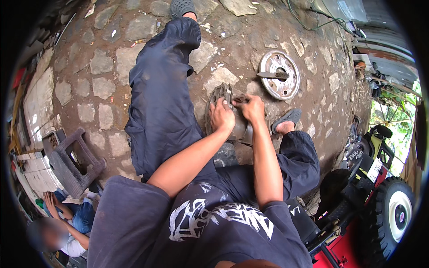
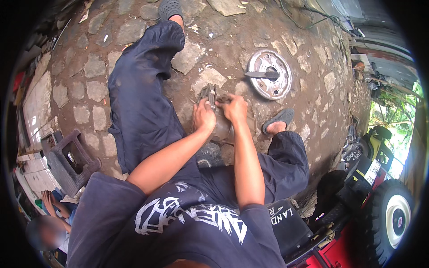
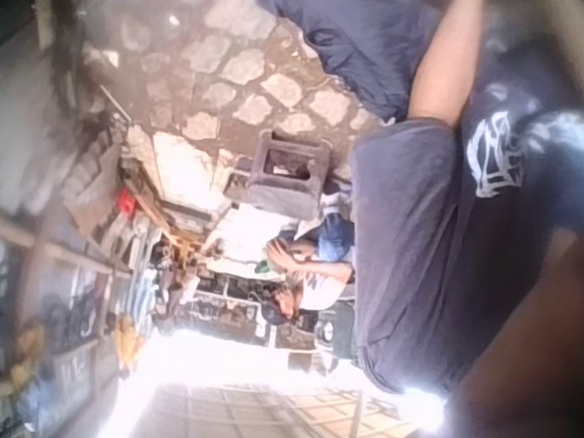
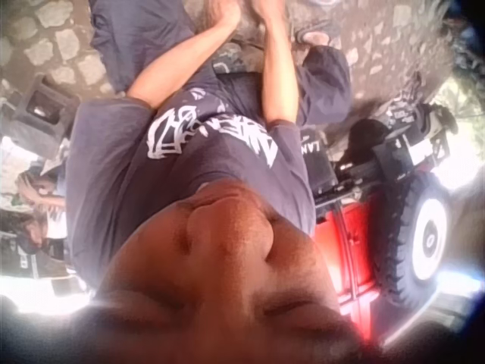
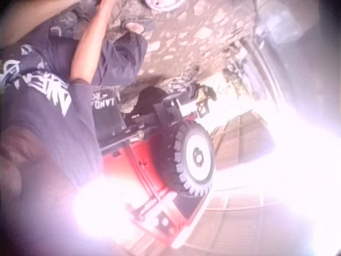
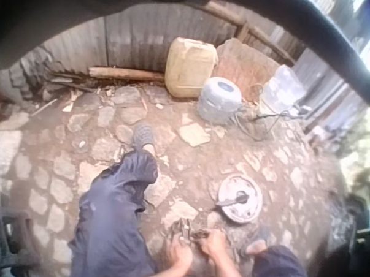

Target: The person sits on the ground and repeatedly picks up small metal clips, inserts them into a cylindrical mechanical housing, and removes them again. The person handles the clips and the housing by hand without using tools.

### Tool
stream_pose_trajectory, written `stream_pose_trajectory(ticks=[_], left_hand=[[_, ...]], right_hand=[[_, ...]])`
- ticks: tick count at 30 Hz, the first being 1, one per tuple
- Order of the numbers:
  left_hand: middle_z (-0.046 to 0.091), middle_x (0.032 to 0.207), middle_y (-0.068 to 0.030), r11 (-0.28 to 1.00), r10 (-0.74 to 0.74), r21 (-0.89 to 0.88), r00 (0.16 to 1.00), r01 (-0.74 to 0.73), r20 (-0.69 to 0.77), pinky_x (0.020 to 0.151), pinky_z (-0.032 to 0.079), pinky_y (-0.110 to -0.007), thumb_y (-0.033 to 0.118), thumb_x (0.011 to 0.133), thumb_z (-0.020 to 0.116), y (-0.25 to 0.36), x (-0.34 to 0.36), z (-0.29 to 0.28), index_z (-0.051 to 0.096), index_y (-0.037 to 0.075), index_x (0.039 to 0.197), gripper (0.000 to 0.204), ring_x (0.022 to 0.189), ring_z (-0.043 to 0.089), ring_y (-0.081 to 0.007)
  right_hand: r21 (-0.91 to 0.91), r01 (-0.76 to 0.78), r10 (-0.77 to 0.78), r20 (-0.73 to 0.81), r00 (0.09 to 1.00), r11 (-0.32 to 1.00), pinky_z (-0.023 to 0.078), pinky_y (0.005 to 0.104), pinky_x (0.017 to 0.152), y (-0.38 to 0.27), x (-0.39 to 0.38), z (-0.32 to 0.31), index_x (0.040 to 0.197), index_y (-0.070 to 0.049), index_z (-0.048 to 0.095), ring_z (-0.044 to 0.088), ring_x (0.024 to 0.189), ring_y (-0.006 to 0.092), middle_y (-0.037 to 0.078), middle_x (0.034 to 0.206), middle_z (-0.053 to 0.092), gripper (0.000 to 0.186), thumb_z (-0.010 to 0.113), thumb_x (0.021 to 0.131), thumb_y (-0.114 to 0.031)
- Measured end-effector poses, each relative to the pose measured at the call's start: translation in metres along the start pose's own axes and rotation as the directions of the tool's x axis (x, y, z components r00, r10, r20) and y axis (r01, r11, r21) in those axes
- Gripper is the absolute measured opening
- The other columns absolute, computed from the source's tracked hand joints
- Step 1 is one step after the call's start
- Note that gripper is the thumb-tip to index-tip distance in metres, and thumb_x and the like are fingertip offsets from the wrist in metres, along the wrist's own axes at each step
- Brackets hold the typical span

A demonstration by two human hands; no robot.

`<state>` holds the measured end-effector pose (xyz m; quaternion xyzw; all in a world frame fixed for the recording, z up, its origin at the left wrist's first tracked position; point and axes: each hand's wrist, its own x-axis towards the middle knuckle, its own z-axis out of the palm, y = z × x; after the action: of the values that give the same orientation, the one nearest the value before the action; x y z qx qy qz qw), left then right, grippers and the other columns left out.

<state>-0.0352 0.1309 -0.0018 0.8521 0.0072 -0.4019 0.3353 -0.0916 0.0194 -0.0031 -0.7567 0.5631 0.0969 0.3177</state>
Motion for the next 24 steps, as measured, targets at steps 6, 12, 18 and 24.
stream_pose_trajectory(ticks=[6, 12, 18, 24], left_hand=[[0.049, 0.149, -0.0285, 0.999, -0.007, -0.051, 0.997, 0.011, 0.08, 0.117, 0.036, -0.051, 0.034, 0.108, 0.043, 0.011, -0.006, -0.007, 0.059, 0.014, 0.141, 0.042, 0.14, 0.045, -0.0458], [0.05, 0.148, -0.0292, 1.0, 0.021, -0.02, 1.0, -0.02, 0.014, 0.117, 0.036, -0.051, 0.035, 0.108, 0.043, -0.002, 0.001, 0.002, 0.058, 0.014, 0.142, 0.043, 0.139, 0.046, -0.046], [0.047, 0.151, -0.0328, 0.999, 0.025, -0.048, 0.998, -0.022, 0.063, 0.119, 0.034, -0.051, 0.034, 0.108, 0.042, 0.002, 0.001, -0.001, 0.058, 0.014, 0.143, 0.043, 0.141, 0.044, -0.0479], [0.048, 0.149, -0.0319, 0.999, 0.024, -0.048, 1.0, -0.023, 0.015, 0.118, 0.035, -0.051, 0.034, 0.108, 0.043, -0.005, 0.003, 0.005, 0.059, 0.015, 0.141, 0.042, 0.14, 0.044, -0.0473]], right_hand=[[0.034, -0.051, 0.051, 0.005, 0.999, 0.998, 0.056, 0.0431, 0.093, -0.012, 0.008, -0.008, 0.109, -0.014, 0.082, 0.074, 0.1, 0.0389, 0.019, 0.099, 0.078, 0.047, 0.094, 0.069, -0.036], [0.124, 0.015, -0.018, 0.026, 1.0, 0.992, 0.056, 0.0438, 0.089, -0.015, -0.017, -0.014, 0.105, -0.013, 0.082, 0.075, 0.098, 0.037, 0.02, 0.098, 0.077, 0.038, 0.092, 0.073, -0.032], [0.016, -0.076, 0.076, -0.033, 0.997, 0.997, 0.056, 0.0425, 0.09, -0.024, -0.004, -0.011, 0.106, -0.014, 0.082, 0.076, 0.099, 0.0349, 0.018, 0.099, 0.078, 0.036, 0.091, 0.075, -0.03], [0.133, -0.002, 0.004, -0.016, 1.0, 0.991, 0.056, 0.0391, 0.085, 0.006, -0.01, -0.001, 0.104, -0.015, 0.083, 0.076, 0.09, 0.0272, 0.013, 0.095, 0.08, 0.037, 0.092, 0.076, -0.035]])
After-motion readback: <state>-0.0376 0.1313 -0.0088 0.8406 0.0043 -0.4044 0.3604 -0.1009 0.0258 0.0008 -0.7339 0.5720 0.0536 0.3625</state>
